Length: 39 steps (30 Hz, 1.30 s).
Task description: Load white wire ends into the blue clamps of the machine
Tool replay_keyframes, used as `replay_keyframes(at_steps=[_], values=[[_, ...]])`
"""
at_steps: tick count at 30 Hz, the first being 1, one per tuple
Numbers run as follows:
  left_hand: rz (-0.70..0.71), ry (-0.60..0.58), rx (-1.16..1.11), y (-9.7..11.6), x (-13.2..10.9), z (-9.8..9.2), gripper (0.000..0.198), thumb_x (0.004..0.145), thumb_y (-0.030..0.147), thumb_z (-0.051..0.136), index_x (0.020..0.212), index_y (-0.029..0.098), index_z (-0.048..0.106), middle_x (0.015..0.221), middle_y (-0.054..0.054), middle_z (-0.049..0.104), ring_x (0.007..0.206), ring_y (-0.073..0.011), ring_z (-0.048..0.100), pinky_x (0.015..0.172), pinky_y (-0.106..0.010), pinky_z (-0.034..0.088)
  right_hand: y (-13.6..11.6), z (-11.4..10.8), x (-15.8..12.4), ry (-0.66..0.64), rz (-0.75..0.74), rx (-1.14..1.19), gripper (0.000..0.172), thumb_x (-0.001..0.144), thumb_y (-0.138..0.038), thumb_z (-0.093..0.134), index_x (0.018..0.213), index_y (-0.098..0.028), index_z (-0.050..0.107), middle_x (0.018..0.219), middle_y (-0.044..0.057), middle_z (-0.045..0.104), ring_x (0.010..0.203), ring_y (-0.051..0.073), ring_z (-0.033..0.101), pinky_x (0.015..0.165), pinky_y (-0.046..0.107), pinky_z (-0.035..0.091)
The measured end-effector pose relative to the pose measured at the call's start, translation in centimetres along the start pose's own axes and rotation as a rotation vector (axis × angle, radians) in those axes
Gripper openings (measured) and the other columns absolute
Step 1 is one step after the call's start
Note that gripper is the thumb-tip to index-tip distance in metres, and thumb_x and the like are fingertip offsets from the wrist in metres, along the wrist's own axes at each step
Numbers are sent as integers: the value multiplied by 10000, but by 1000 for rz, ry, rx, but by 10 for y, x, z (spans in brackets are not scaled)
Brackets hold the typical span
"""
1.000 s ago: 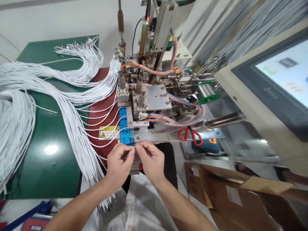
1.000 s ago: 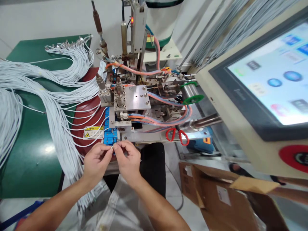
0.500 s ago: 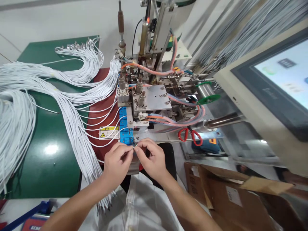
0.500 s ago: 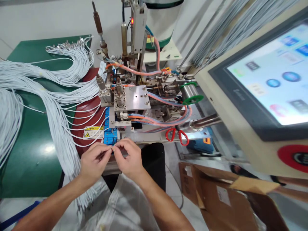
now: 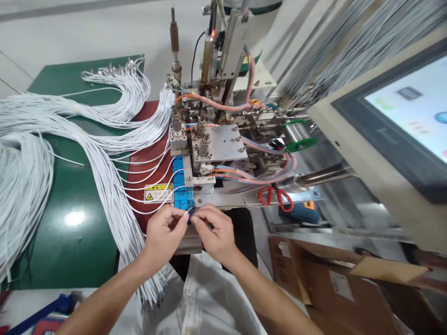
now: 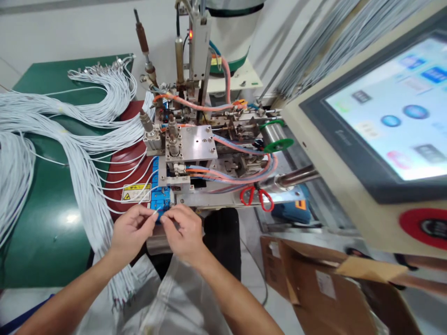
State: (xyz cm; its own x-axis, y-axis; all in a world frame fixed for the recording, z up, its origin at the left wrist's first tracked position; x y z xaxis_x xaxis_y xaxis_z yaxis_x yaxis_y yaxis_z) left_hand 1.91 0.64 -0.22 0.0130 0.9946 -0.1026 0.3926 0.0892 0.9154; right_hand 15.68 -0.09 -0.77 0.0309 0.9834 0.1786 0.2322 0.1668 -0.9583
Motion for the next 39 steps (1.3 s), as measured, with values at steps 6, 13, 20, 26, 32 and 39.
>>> replay_keyframes(at_steps=[6,13,20,26,32,39], values=[[-86,-89,-191,-2,-1,6,227,729,220,585,938,141,623,593,29,517,478,-64,481,452,-172,409,10,0,3,32,205,184,120,761,-247,549,684,-176,607,662,15,565,602,129,518,571,255,428],[-172,-134,-251,-6,-2,11,173,742,213,571,906,162,589,632,42,516,463,-51,499,463,-166,430,12,4,6,-1,335,227,121,715,-256,577,628,-171,578,602,-4,547,530,109,478,512,236,405],[-65,-180,-1,-9,5,1,207,754,233,565,954,181,583,709,5,580,545,-95,546,514,-206,462,14,-6,9,27,164,-59,127,740,-226,547,622,-187,572,621,3,555,585,129,499,575,253,410],[265,-195,380,-6,19,-16,191,818,171,476,890,207,650,855,-43,624,790,-160,590,727,-289,475,40,3,9,16,359,60,150,769,-283,513,673,-175,551,576,-26,507,511,107,454,515,225,383],[299,-144,481,-10,22,-13,189,821,147,461,872,196,636,834,-41,624,772,-159,592,722,-289,474,41,5,10,21,309,-118,128,743,-251,514,665,-182,587,626,-5,564,551,123,484,542,234,394],[308,-159,571,-9,26,-13,156,804,129,470,797,202,608,765,-22,613,727,-164,583,685,-288,454,47,0,19,-107,378,-80,172,753,-308,506,628,-194,541,524,-32,510,495,123,451,492,227,353]])
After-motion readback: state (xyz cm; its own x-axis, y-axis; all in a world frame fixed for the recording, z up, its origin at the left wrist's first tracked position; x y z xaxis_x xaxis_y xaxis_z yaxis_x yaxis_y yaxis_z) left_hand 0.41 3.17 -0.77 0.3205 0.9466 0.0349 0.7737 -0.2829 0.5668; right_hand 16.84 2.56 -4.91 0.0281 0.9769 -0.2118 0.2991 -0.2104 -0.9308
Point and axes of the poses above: each hand's wrist, its own x-axis towards the middle knuckle, its own z-axis out of the palm, y = z × x, the point moved 3 cm from there along x, towards the middle knuckle
